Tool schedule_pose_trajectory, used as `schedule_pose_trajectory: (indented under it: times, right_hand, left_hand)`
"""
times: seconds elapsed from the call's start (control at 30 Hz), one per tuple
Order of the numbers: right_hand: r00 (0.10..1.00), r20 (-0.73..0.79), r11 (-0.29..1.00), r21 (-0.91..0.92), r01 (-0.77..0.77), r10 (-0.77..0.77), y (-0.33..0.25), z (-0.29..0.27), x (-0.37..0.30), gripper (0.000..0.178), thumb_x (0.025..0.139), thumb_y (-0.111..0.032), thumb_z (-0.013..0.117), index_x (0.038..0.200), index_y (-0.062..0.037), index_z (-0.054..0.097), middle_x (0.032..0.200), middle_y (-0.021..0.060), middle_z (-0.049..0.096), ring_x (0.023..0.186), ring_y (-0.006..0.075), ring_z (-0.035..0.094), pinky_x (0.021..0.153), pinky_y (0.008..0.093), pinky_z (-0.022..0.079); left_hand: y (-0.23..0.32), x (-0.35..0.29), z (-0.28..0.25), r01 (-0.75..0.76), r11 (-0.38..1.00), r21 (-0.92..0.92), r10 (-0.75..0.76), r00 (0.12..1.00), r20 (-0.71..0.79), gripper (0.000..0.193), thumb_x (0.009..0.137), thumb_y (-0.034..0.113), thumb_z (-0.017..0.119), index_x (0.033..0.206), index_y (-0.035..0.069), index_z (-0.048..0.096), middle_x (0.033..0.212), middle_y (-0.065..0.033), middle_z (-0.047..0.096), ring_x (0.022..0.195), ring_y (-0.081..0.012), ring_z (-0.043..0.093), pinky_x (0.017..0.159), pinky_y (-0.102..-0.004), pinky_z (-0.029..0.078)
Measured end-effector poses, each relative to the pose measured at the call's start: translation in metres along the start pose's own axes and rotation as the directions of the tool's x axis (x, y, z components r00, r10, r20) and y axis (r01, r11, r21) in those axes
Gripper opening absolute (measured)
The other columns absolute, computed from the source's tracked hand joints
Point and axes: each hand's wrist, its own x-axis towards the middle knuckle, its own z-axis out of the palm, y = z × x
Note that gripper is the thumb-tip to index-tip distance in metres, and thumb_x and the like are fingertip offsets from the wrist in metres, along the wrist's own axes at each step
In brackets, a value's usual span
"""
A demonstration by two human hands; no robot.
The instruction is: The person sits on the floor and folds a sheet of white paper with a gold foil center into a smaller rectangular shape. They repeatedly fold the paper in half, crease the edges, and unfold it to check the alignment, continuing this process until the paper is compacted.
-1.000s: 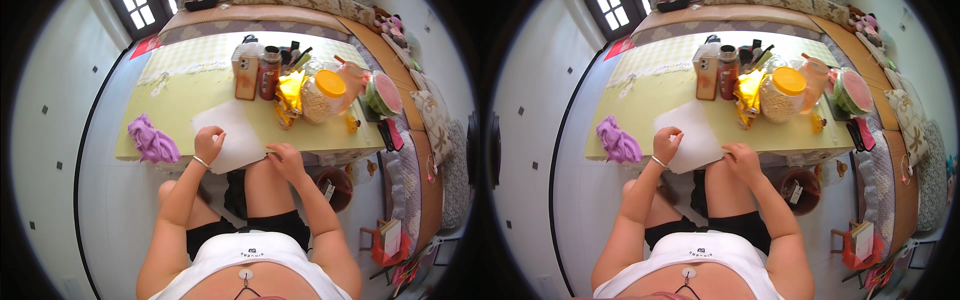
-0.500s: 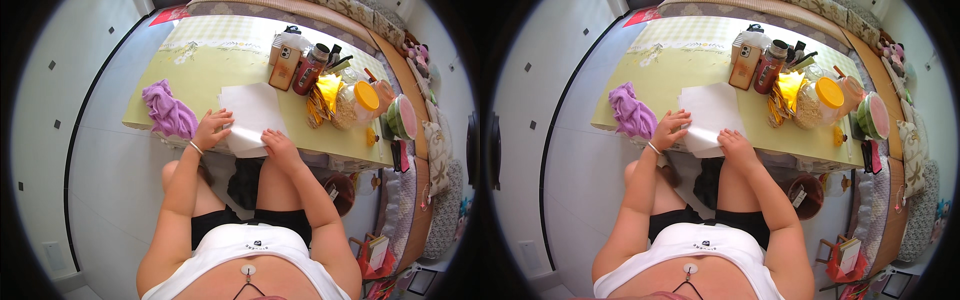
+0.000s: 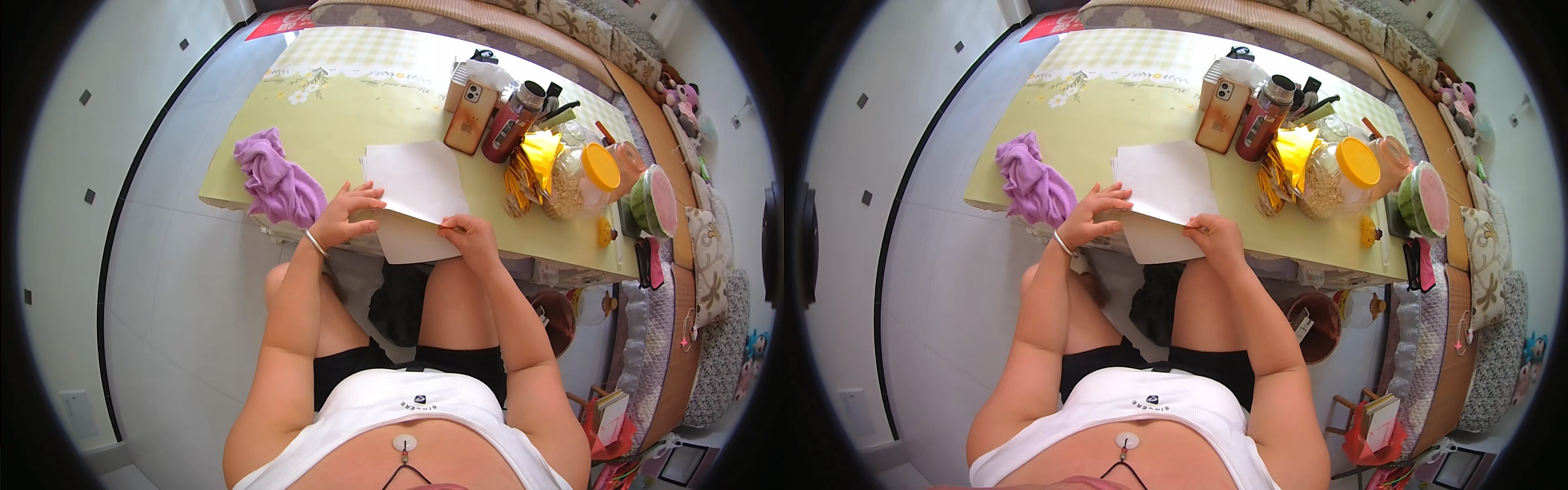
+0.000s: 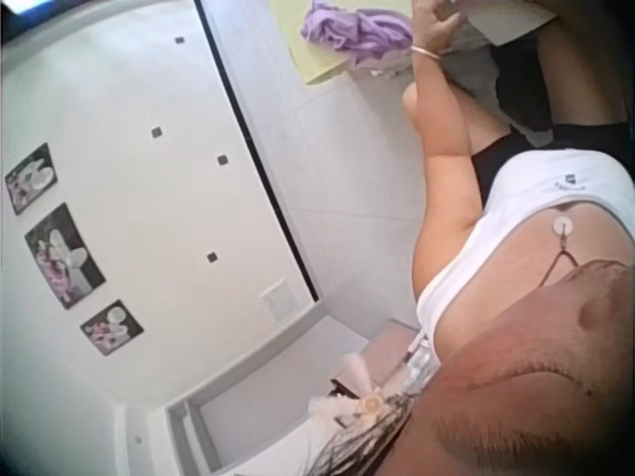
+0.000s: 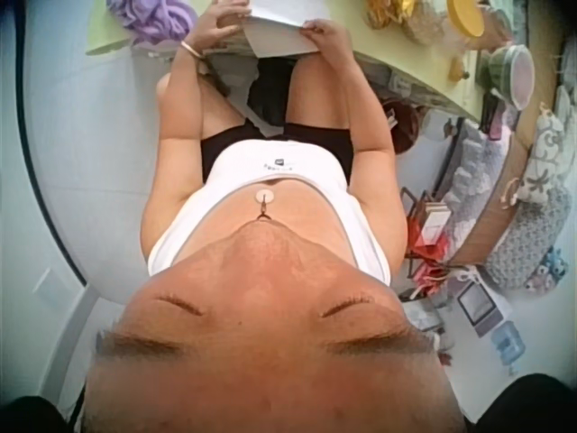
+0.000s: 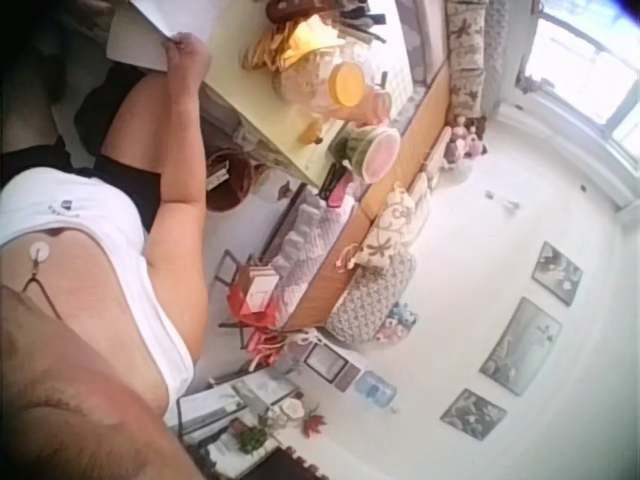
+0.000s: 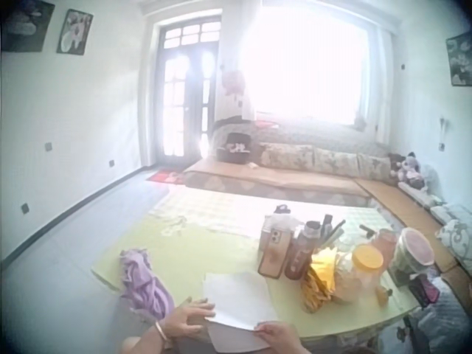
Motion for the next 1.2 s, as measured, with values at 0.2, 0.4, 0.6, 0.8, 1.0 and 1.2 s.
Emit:
schedule_pose_trajectory:
  times: [0.2,0.4,0.6,0.8,1.0,1.2]
  right_hand:
    - [0.998,-0.032,0.999,0.021,-0.044,0.045,0.001,0.002,0.003,0.016,0.084,-0.012,0.077,0.089,0.002,0.072,0.074,0.0029,0.068,0.068,0.008,0.056,0.063,0.0254,0.045]
    - [0.994,-0.005,0.993,0.018,-0.114,0.114,-0.019,-0.005,0.002,0.022,0.092,-0.019,0.072,0.088,0.0023,0.072,0.069,-0.0029,0.062,0.068,0.0051,0.052,0.061,0.0238,0.042]
    - [0.994,-0.042,0.991,0.088,-0.101,0.105,-0.018,-0.001,0.003,0.024,0.094,-0.02,0.071,0.087,0.0021,0.072,0.07,-0.0055,0.059,0.068,0.0038,0.049,0.061,0.0223,0.04]
    - [0.988,-0.08,0.982,0.149,-0.12,0.133,-0.011,0.001,0.006,0.021,0.092,-0.019,0.073,0.089,0.0014,0.072,0.072,-0.0059,0.061,0.069,0.0029,0.051,0.063,0.0211,0.041]
    - [0.998,-0.06,0.995,0.093,-0.027,0.033,-0.001,-0.007,0.012,0.016,0.081,-0.007,0.078,0.095,-0.0003,0.074,0.095,0.0032,0.071,0.1,0.0138,0.062,0.089,0.0277,0.048]
    - [0.992,-0.003,0.982,-0.136,0.128,-0.13,0.019,-0.036,0.008,0.022,0.076,0.0,0.078,0.098,-0.0035,0.075,0.115,0.007,0.071,0.127,0.0265,0.054,0.109,0.0366,0.04]
  left_hand:
    - [-0.018,0.005,0.014,0.041,0.998,-0.048,-0.049,0.985,-0.165,0.02,0.088,0.024,0.074,0.1,0.01,0.075,0.128,-0.0064,0.068,0.14,-0.0252,0.046,0.122,-0.0538,0.009]
    - [-0.018,0.01,0.024,0.09,0.982,-0.164,-0.139,0.938,-0.318,0.008,0.08,0.015,0.078,0.082,0.008,0.076,0.096,-0.0044,0.076,0.128,-0.0266,0.059,0.122,-0.0514,0.013]
    - [-0.01,0.014,0.025,0.129,0.978,-0.161,-0.179,0.92,-0.349,0.013,0.073,0.012,0.082,0.073,0.008,0.069,0.089,-0.0031,0.075,0.125,-0.0259,0.061,0.122,-0.0493,0.016]
    - [-0.009,0.016,0.027,0.141,0.98,-0.14,-0.184,0.906,-0.381,0.024,0.07,0.013,0.085,0.067,0.009,0.062,0.09,-0.0059,0.074,0.124,-0.0255,0.061,0.122,-0.0495,0.018]
    - [-0.012,0.016,0.024,0.125,0.976,-0.179,-0.184,0.914,-0.362,0.025,0.076,0.019,0.083,0.066,0.008,0.063,0.084,-0.0057,0.074,0.121,-0.027,0.063,0.122,-0.0494,0.017]
    - [-0.001,0.004,0.027,0.128,0.976,-0.177,-0.188,0.905,-0.382,0.013,0.081,0.016,0.079,0.077,0.006,0.072,0.093,-0.0027,0.074,0.124,-0.0257,0.059,0.114,-0.0446,0.033]
